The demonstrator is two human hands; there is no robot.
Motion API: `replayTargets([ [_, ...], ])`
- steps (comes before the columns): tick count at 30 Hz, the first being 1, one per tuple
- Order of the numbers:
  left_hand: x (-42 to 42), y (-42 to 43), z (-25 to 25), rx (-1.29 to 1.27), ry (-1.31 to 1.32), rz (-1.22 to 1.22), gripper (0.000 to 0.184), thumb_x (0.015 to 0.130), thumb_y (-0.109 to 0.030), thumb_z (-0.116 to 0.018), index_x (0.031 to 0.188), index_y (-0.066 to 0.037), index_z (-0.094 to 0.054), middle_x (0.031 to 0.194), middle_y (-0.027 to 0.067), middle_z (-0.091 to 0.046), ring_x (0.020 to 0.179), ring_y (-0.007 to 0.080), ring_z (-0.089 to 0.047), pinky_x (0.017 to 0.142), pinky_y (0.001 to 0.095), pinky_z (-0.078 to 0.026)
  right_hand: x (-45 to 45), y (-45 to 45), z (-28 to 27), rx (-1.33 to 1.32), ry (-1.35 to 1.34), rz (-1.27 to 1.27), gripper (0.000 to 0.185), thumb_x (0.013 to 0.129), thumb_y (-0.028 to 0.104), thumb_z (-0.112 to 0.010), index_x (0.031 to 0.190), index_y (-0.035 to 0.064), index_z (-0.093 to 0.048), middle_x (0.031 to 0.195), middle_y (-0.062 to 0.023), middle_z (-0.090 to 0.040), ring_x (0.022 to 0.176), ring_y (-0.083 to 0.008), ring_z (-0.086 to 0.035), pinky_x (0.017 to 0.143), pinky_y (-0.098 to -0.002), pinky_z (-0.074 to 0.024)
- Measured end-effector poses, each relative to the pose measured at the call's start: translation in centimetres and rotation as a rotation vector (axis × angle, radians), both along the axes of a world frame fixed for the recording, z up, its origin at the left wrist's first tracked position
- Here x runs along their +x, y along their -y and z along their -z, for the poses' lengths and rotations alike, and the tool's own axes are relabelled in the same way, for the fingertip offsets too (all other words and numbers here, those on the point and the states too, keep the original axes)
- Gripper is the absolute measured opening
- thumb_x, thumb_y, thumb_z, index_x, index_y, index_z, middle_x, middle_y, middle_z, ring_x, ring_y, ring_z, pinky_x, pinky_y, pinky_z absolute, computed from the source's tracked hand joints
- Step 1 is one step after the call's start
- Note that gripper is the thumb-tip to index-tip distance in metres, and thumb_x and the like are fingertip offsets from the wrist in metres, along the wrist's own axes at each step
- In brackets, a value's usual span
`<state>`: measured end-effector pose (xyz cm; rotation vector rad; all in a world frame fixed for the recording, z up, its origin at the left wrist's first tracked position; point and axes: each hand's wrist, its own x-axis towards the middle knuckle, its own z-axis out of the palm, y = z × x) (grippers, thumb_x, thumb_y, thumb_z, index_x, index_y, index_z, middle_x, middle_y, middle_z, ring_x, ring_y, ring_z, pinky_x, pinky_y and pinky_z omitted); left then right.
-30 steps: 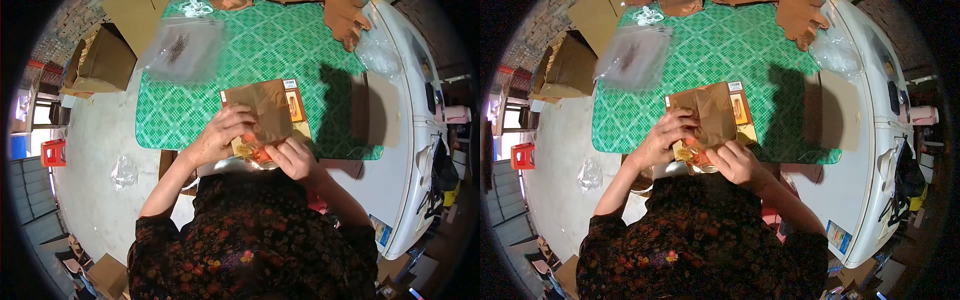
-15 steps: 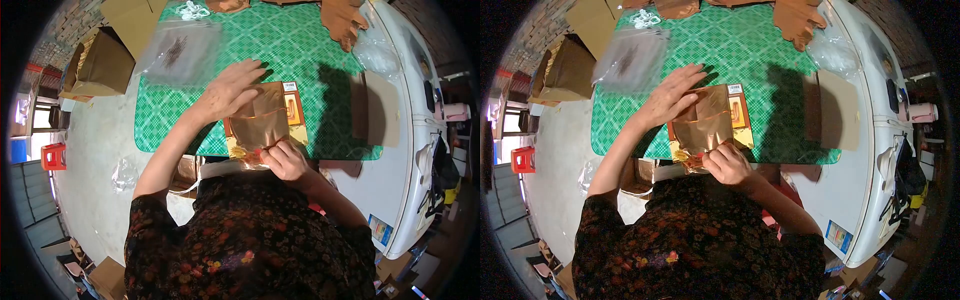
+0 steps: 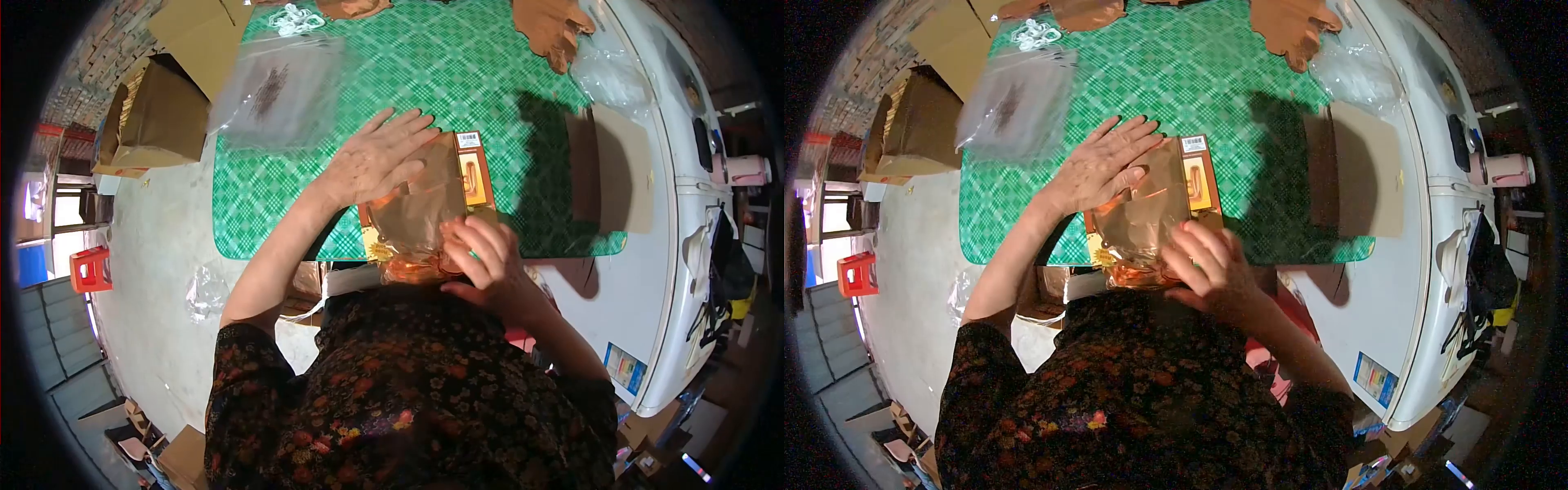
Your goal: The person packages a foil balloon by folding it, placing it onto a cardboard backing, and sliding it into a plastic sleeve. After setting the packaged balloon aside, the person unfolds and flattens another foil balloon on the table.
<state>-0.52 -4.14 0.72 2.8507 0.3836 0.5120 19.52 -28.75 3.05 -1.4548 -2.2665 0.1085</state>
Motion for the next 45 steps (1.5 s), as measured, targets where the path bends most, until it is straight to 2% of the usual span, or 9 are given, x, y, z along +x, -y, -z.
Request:
replayTargets([
  [3,0.1,-0.1,0.0,-0.021,-0.003,0.006,0.055,0.108,-0.039,-0.051,0.154,-0.008,-0.05,0.16,0.0152,-0.05,0.154,0.0308,-0.038,0.13,0.0511,-0.023,1.6,0.9,-0.1,-0.122,0.019,0.106,0.081,0.091,0.057,-0.072,0.148,0.003,-0.054,0.155,-0.0172,-0.05,0.149,-0.0337,-0.041,0.121,-0.0549,-0.0274],
  [6,-0.1,-0.2,0.2,0.0,-0.052,-0.001,0.058,0.112,-0.046,-0.039,0.16,-0.014,-0.045,0.165,0.0127,-0.044,0.156,0.0294,-0.034,0.132,0.0493,-0.017,1.9,0.8,0.5,-0.176,0.131,0.182,0.092,0.097,0.069,-0.055,0.152,-0.0037,-0.048,0.159,-0.0213,-0.045,0.153,-0.0358,-0.036,0.125,-0.0592,-0.0182],
  [7,-0.1,-0.2,0.2,0.001,-0.051,-0.001,0.058,0.112,-0.046,-0.04,0.16,-0.014,-0.045,0.165,0.0125,-0.044,0.156,0.0294,-0.034,0.132,0.0493,-0.017,2.0,0.8,1.2,-0.17,0.185,0.186,0.094,0.1,0.072,-0.044,0.15,-0.0072,-0.048,0.16,-0.0234,-0.044,0.155,-0.0351,-0.034,0.126,-0.0606,-0.0154],
  [10,-0.1,-0.2,0.1,0.006,-0.035,0.006,0.056,0.111,-0.043,-0.044,0.158,-0.013,-0.046,0.164,0.0128,-0.046,0.156,0.0298,-0.035,0.131,0.05,-0.019,1.5,0.5,1.7,-0.131,0.241,0.201,0.096,0.101,0.073,-0.039,0.149,-0.0085,-0.049,0.159,-0.0239,-0.045,0.155,-0.0341,-0.034,0.127,-0.0613,-0.0135],
  [12,0.0,0.0,-0.1,0.013,-0.004,0.016,0.055,0.108,-0.038,-0.05,0.154,-0.009,-0.05,0.16,0.0139,-0.05,0.155,0.0309,-0.038,0.13,0.0515,-0.022,1.3,0.5,1.8,-0.128,0.227,0.215,0.097,0.1,0.074,-0.039,0.148,-0.0092,-0.05,0.159,-0.0238,-0.046,0.155,-0.0344,-0.035,0.127,-0.0626,-0.0124],
  [18,-0.1,0.1,-0.1,0.101,-0.131,0.037,0.058,0.112,-0.044,-0.04,0.161,-0.014,-0.043,0.169,0.0073,-0.039,0.159,0.027,-0.03,0.132,0.0507,-0.015,1.0,0.4,1.6,-0.137,0.26,0.221,0.104,0.096,0.08,-0.04,0.147,-0.0103,-0.05,0.159,-0.0252,-0.046,0.155,-0.0354,-0.034,0.126,-0.0659,-0.0102],
  [25,0.0,0.7,-0.6,0.135,-0.163,0.056,0.061,0.111,-0.044,-0.042,0.163,-0.013,-0.039,0.17,0.0063,-0.036,0.159,0.0275,-0.029,0.133,0.0517,-0.014,0.6,0.4,1.4,-0.148,0.231,0.228,0.107,0.094,0.08,-0.045,0.145,-0.014,-0.051,0.159,-0.0284,-0.044,0.155,-0.0369,-0.033,0.127,-0.0654,-0.0069],
  [34,0.2,2.4,-0.6,0.089,-0.165,0.159,0.063,0.108,-0.044,-0.048,0.164,-0.015,-0.038,0.171,0.0049,-0.034,0.16,0.0255,-0.027,0.133,0.0513,-0.016,-0.1,0.4,0.9,-0.186,0.158,0.253,0.108,0.086,0.073,-0.065,0.148,-0.0142,-0.047,0.162,-0.0299,-0.039,0.156,-0.0379,-0.032,0.127,-0.0632,-0.0079],
  [45,-0.4,4.7,-0.3,-0.036,-0.171,0.262,0.059,0.107,-0.046,-0.05,0.161,-0.024,-0.045,0.172,0.0007,-0.032,0.161,0.0235,-0.024,0.134,0.0521,-0.013,-0.3,0.4,1.5,-0.146,0.15,0.275,0.109,0.086,0.076,-0.062,0.147,-0.0135,-0.047,0.162,-0.0295,-0.039,0.156,-0.0378,-0.033,0.126,-0.0648,-0.0128],
])
